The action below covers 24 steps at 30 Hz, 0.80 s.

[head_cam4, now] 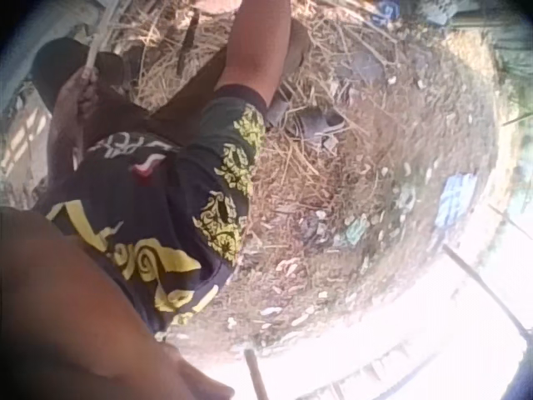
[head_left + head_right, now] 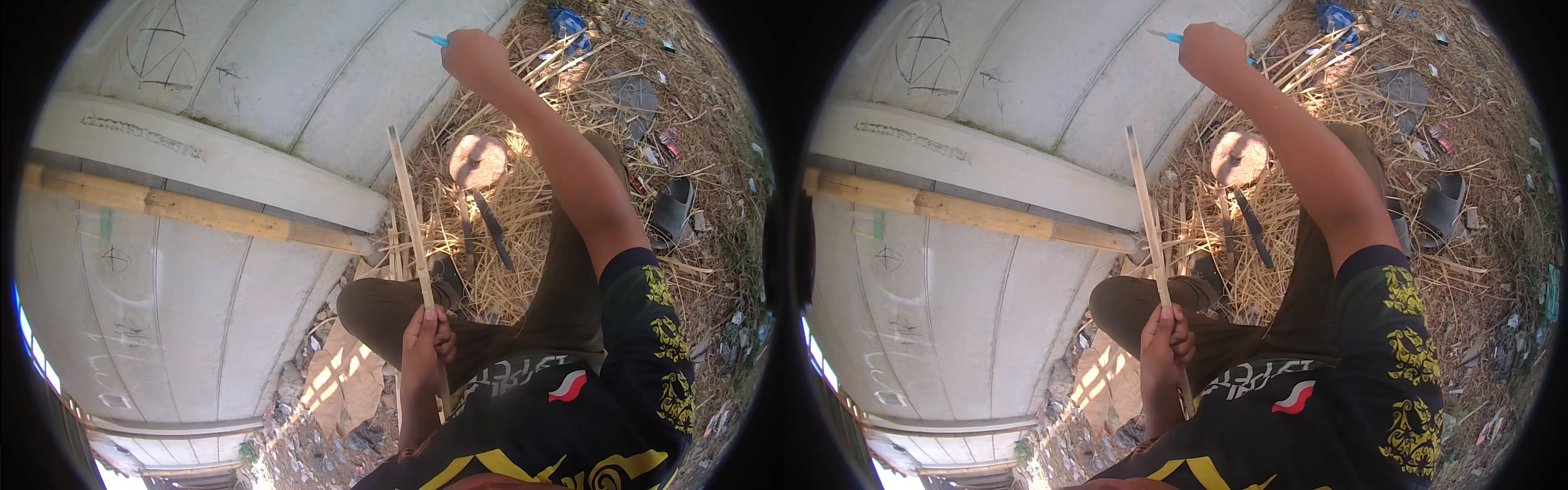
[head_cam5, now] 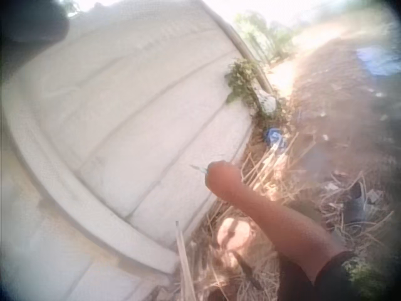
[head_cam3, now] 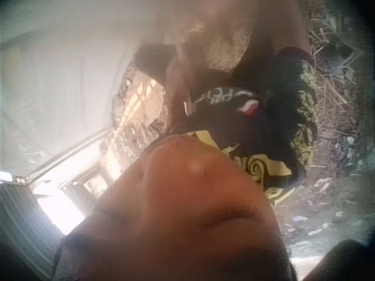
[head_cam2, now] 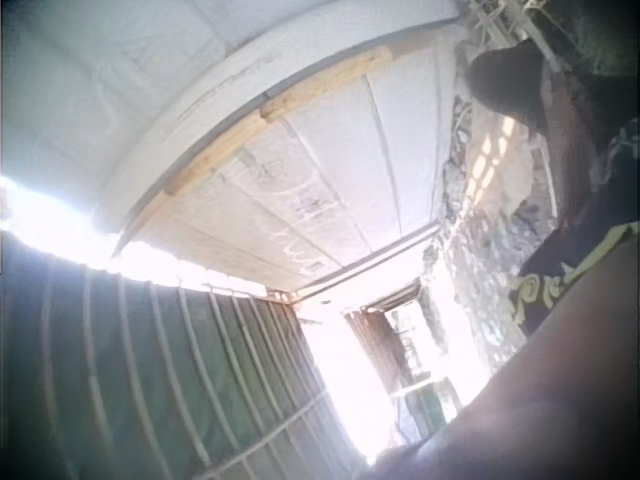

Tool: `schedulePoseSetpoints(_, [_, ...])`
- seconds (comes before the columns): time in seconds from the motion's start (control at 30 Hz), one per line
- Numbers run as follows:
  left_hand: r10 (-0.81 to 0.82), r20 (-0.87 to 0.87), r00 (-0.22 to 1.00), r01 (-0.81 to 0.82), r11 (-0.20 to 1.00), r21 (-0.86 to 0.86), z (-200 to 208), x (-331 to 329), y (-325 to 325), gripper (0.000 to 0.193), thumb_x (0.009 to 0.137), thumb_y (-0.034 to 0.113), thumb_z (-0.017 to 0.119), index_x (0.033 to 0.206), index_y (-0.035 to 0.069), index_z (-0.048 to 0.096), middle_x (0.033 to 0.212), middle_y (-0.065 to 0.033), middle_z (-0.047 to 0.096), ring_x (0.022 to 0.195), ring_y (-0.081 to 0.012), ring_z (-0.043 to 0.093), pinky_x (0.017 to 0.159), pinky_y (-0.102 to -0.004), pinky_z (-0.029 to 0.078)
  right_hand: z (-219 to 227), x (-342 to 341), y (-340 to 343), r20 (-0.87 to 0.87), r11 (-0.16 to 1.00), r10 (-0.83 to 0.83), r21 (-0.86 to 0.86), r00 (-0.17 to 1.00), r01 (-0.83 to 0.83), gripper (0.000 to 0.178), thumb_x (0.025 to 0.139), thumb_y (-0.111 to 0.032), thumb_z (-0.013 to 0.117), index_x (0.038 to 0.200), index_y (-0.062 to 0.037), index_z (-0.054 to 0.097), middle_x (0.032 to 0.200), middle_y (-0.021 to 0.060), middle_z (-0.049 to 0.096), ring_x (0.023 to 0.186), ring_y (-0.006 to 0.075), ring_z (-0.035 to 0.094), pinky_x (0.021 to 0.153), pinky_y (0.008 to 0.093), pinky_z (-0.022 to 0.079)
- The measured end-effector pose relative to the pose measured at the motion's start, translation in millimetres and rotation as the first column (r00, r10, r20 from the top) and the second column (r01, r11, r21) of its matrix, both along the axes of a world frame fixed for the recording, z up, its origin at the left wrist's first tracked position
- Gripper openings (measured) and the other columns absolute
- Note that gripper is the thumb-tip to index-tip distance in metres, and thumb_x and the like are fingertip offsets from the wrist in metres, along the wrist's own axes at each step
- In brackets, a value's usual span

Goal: The person sits on the ground and uses a knife to shave thin strips of bamboo. They hold the bamboo strip with one hand and carefully scrape the surface with the knife in the other hand, creating fine shavings that fall onto the ground.

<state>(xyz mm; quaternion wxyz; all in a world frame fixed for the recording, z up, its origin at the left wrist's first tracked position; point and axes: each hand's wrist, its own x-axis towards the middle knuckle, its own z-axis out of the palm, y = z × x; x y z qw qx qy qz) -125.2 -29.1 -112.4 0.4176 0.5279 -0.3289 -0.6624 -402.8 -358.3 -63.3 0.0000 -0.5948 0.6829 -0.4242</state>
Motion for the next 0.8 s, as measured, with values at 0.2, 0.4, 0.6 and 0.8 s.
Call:
schedulePoseSetpoints(0.2, [0.023,0.057,0.998,-0.005,0.955,-0.297,32,-7,-53,0.026,0.109,0.031,0.044,0.098,0.008,0.05,0.065,0.0056,0.032,0.048,-0.0019,0.026,0.04,-0.0199,0.02,-21,102,73,-0.26,0.886,0.452,0.022,0.853,-0.462,0.012,0.085,-0.016,0.061,0.083,-0.0078,0.07,0.074,0.0126,0.069,0.068,0.0322,0.071,0.061,0.0444,0.056])
schedulePoseSetpoints(0.4, [0.02,0.055,0.998,0.001,0.937,-0.35,48,-7,-70,0.028,0.109,0.032,0.044,0.096,0.009,0.05,0.065,0.0053,0.032,0.048,-0.002,0.026,0.04,-0.0193,0.02,-14,90,71,-0.099,0.919,0.378,-0.08,0.921,-0.386,0.012,0.084,-0.021,0.066,0.084,-0.0083,0.068,0.069,0.0119,0.068,0.064,0.0318,0.069,0.057,0.0451,0.054])
schedulePoseSetpoints(0.6, [-0.149,-0.251,0.956,0.073,0.955,-0.289,46,4,-93,0.037,0.109,0.039,0.04,0.088,0.01,0.045,0.062,0.0023,0.034,0.046,-0.005,0.029,0.038,-0.0211,0.024,-15,106,98,-0.168,0.793,0.536,-0.237,0.827,-0.561,0.017,0.078,-0.021,0.073,0.087,-0.0094,0.064,0.069,0.01,0.066,0.064,0.0332,0.067,0.059,0.0447,0.053])
schedulePoseSetpoints(0.8, [-0.196,-0.313,0.929,0.11,0.956,-0.273,46,-7,-101,0.04,0.108,0.044,0.04,0.084,0.012,0.041,0.057,0.0037,0.028,0.043,-0.0051,0.023,0.035,-0.0221,0.02,-19,112,101,-0.149,0.747,0.556,-0.343,0.818,-0.57,0.016,0.077,-0.018,0.073,0.087,-0.0106,0.063,0.069,0.0092,0.066,0.063,0.0328,0.067,0.057,0.0435,0.053])
